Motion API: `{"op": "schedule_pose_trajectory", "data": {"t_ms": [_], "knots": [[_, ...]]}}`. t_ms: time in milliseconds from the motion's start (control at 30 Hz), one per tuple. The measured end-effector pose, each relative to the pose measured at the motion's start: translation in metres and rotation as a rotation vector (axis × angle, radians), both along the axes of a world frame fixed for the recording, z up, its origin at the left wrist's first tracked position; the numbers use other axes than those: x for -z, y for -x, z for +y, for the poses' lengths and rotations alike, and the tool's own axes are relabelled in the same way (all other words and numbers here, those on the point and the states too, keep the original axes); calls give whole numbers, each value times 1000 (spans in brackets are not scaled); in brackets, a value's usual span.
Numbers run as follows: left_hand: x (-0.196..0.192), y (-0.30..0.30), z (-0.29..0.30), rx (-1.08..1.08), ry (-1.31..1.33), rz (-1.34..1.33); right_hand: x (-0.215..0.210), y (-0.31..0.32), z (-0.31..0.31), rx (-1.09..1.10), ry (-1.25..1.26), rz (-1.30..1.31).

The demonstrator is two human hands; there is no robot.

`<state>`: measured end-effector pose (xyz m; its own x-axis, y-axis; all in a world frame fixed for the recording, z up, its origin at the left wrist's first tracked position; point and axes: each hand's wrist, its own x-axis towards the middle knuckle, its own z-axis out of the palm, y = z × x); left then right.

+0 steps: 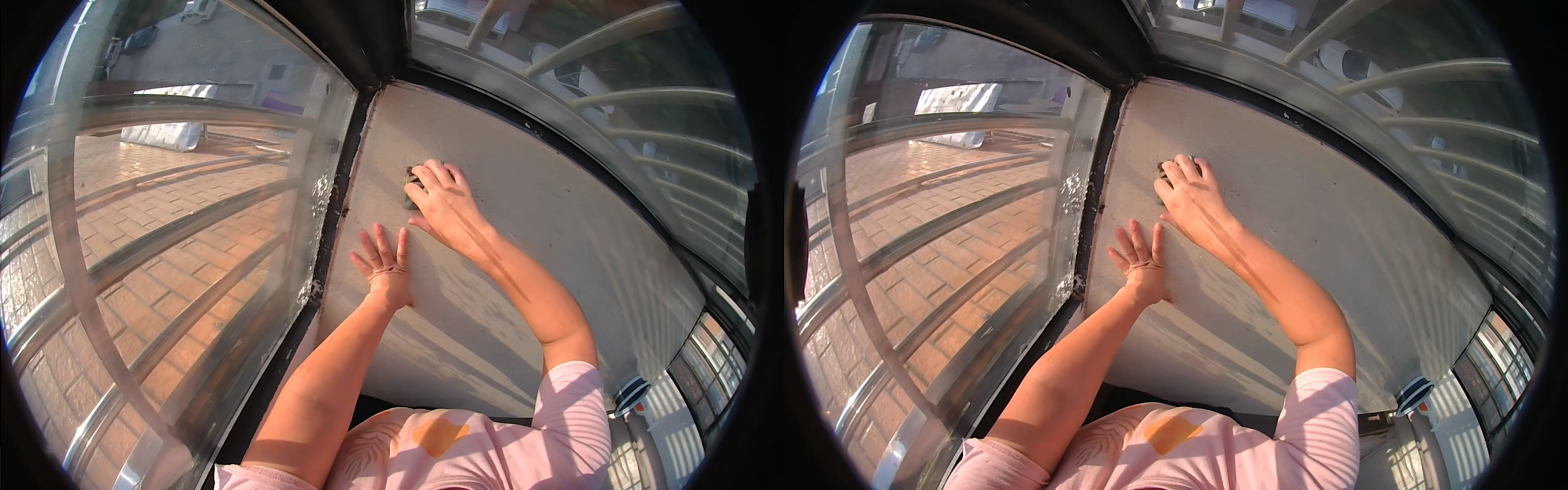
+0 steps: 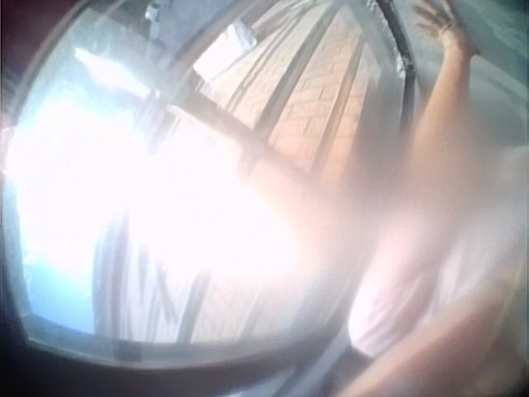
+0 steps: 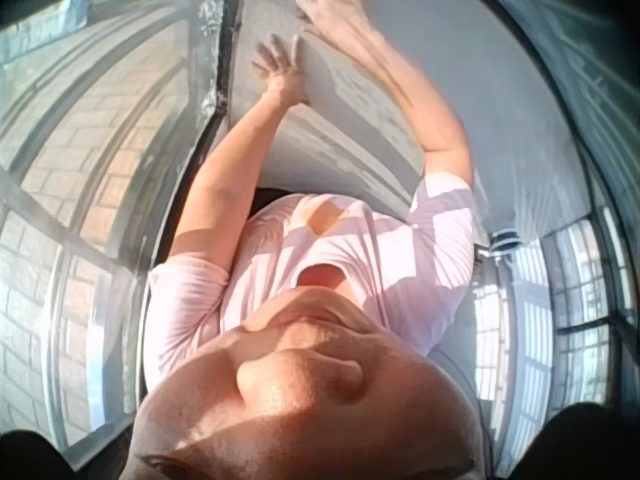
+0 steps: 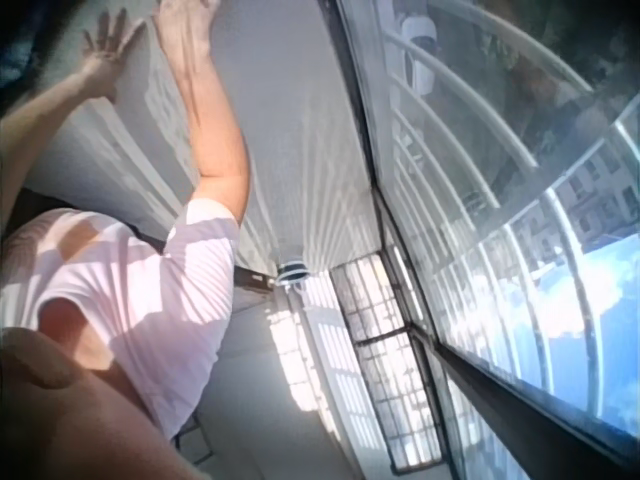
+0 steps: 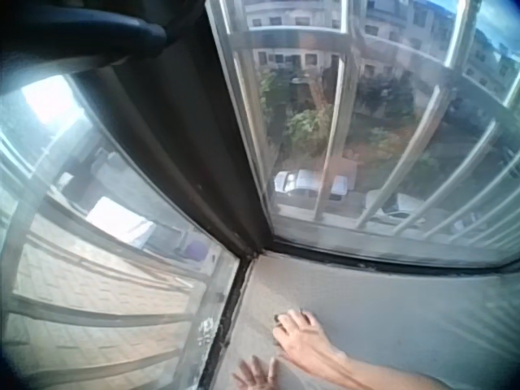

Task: The person wipes a white wall and window frame with a cloth. They dip the cloth into a bucket of water, wring it out, and continue wiping the wall and window frame.

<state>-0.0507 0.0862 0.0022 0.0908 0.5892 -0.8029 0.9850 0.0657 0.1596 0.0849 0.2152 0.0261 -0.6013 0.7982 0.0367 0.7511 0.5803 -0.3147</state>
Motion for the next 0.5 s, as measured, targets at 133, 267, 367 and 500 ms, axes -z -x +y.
{"op": "schedule_pose_trajectory", "data": {"t_ms": [133, 267, 367, 500], "knots": [[-6, 0, 6, -21, 30, -6, 33, 17, 20, 26, -47, 394], [-6, -1, 6, -17, 60, 3, 41, 53, 78, 89, -214, 489], [-4, -2, 4, -26, 41, -18, 50, 59, 104, 106, -267, 296], [0, 0, 1, -38, 17, -33, 57, 60, 115, 130, -279, 227]]}}
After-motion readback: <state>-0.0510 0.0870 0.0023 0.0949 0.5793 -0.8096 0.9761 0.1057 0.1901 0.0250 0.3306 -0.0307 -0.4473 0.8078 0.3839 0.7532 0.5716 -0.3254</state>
